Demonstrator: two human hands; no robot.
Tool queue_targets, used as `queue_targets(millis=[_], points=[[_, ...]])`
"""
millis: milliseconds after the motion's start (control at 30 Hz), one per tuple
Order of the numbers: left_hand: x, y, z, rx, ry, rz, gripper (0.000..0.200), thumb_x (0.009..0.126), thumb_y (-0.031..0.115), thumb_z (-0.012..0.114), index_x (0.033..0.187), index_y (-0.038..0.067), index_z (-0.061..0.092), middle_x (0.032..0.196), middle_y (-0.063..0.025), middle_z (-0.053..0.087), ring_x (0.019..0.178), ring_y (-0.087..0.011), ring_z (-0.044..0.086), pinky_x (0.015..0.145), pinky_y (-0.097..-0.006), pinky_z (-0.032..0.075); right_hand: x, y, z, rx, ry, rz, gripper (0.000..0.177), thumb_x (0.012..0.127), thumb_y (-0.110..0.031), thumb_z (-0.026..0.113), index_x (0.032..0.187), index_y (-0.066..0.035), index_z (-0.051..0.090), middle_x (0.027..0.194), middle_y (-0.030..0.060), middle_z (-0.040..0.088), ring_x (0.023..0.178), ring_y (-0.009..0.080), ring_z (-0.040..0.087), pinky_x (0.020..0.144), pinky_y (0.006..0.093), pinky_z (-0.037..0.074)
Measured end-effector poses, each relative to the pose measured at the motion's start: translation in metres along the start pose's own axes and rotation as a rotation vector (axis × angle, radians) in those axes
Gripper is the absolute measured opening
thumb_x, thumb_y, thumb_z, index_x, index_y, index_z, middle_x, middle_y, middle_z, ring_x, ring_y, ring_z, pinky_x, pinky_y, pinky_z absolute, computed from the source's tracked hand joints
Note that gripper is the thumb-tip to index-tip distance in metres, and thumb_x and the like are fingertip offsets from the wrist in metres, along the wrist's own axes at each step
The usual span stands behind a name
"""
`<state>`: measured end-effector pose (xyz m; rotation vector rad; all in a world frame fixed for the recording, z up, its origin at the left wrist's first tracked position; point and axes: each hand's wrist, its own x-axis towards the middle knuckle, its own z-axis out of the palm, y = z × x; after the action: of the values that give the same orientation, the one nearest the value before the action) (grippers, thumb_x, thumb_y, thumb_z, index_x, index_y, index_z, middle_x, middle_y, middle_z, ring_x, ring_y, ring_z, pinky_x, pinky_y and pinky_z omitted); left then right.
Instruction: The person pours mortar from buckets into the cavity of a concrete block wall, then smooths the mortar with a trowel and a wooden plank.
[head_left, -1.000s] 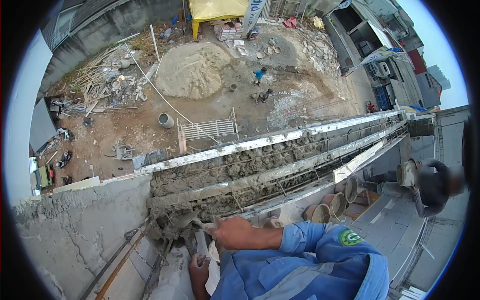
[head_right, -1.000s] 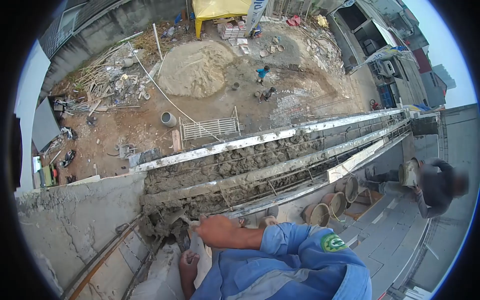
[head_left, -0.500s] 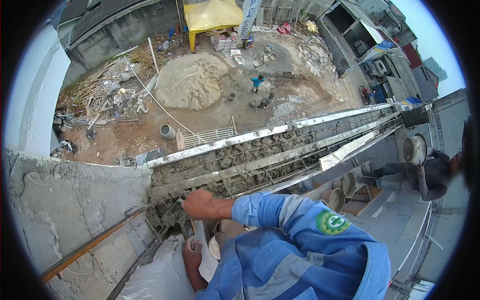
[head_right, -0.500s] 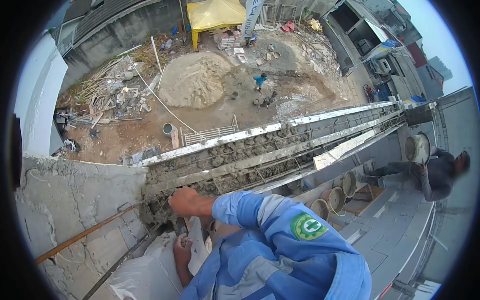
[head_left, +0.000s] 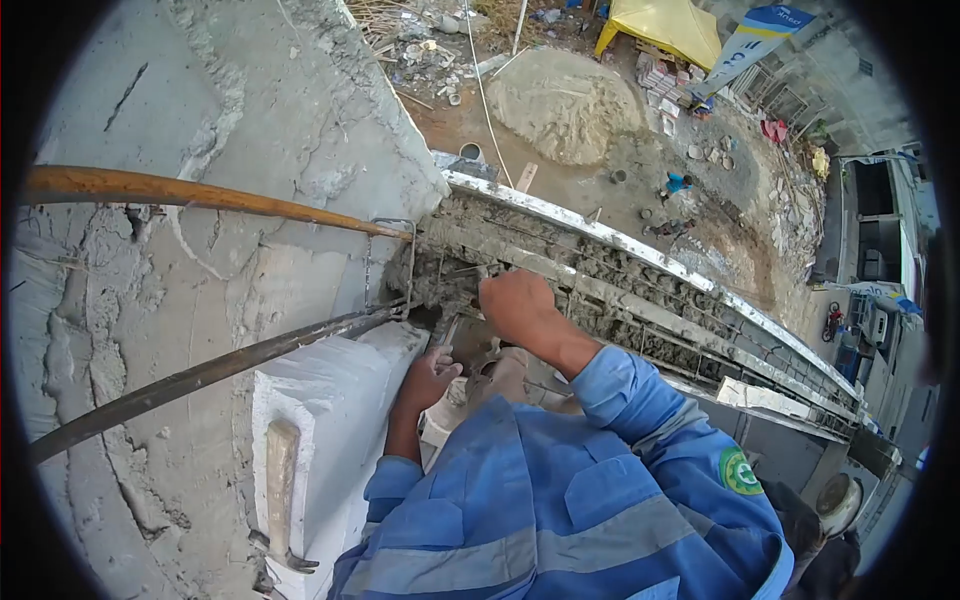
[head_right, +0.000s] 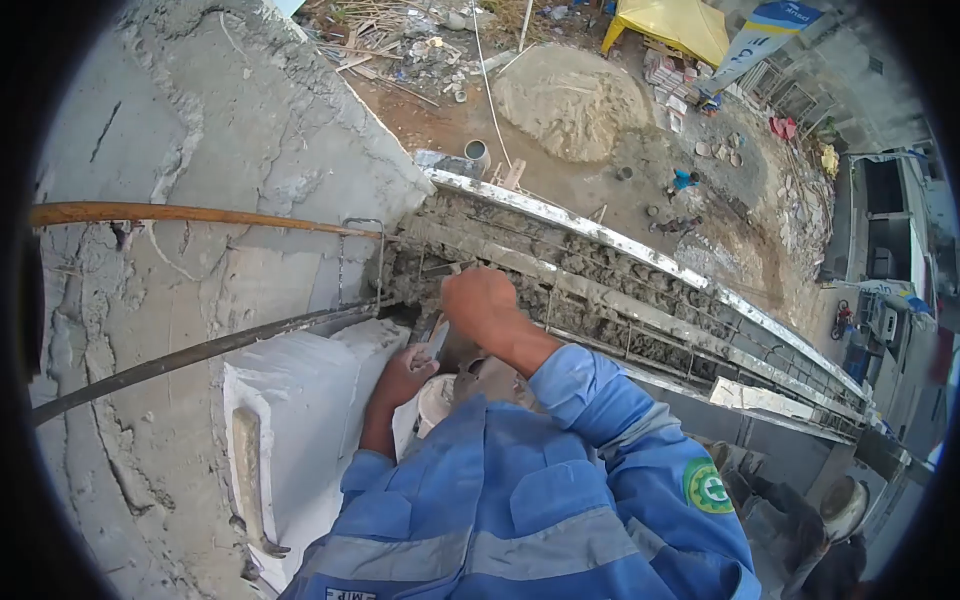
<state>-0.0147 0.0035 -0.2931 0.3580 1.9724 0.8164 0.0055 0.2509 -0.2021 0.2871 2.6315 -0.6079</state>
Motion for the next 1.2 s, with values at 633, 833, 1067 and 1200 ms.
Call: queue_targets(millis=[633, 833, 1067, 1200], points=[[-0.020, -0.009, 0.033, 0.203, -0.011, 0.034, 0.052, 0.084, 0.032, 0.070, 0.126, 0.003, 0.057, 0.111, -0.0171, 0.068, 0.099, -0.0290, 0.067, 0.085, -0.0382, 0.052, -0.032, 0.025, -0.016, 0.013, 0.064, 0.071, 0.020, 0.077, -0.017, 0.061, 0.086, -0.002, 0.071, 0.088, 0.0217, 0.070, 0.086, 0.0359, 0.070, 0.073, 0.0445, 0.057], [-0.019, 0.008, 0.028, 0.191, 0.046, 0.066, 0.051, 0.085, 0.030, 0.069, 0.125, 0.001, 0.057, 0.107, -0.0180, 0.069, 0.095, -0.0283, 0.068, 0.084, -0.0375, 0.052, 0.026, -0.004, 0.087, -0.003, 0.123, 0.029, 0.018, 0.080, -0.012, 0.059, 0.087, -0.004, 0.074, 0.090, 0.0172, 0.072, 0.084, 0.0319, 0.072, 0.071, 0.0418, 0.058], [-0.040, -0.034, 0.023, 0.128, 0.117, 0.008, 0.050, 0.085, 0.029, 0.071, 0.125, 0.001, 0.057, 0.108, -0.0187, 0.068, 0.097, -0.0289, 0.067, 0.086, -0.0377, 0.052, 0.006, -0.016, 0.041, 0.056, -0.021, 0.066, 0.018, 0.080, -0.012, 0.060, 0.088, -0.006, 0.076, 0.092, 0.0188, 0.072, 0.085, 0.0315, 0.072, 0.072, 0.0401, 0.059], [-0.040, -0.046, 0.022, 0.339, 0.075, -0.008, 0.050, 0.084, 0.027, 0.070, 0.126, 0.004, 0.057, 0.108, -0.0167, 0.069, 0.096, -0.0301, 0.067, 0.084, -0.0399, 0.052, 0.018, -0.016, 0.080, 0.059, 0.039, 0.076, 0.018, 0.080, -0.013, 0.059, 0.087, -0.005, 0.075, 0.091, 0.0195, 0.072, 0.086, 0.0319, 0.072, 0.071, 0.0409, 0.058]])
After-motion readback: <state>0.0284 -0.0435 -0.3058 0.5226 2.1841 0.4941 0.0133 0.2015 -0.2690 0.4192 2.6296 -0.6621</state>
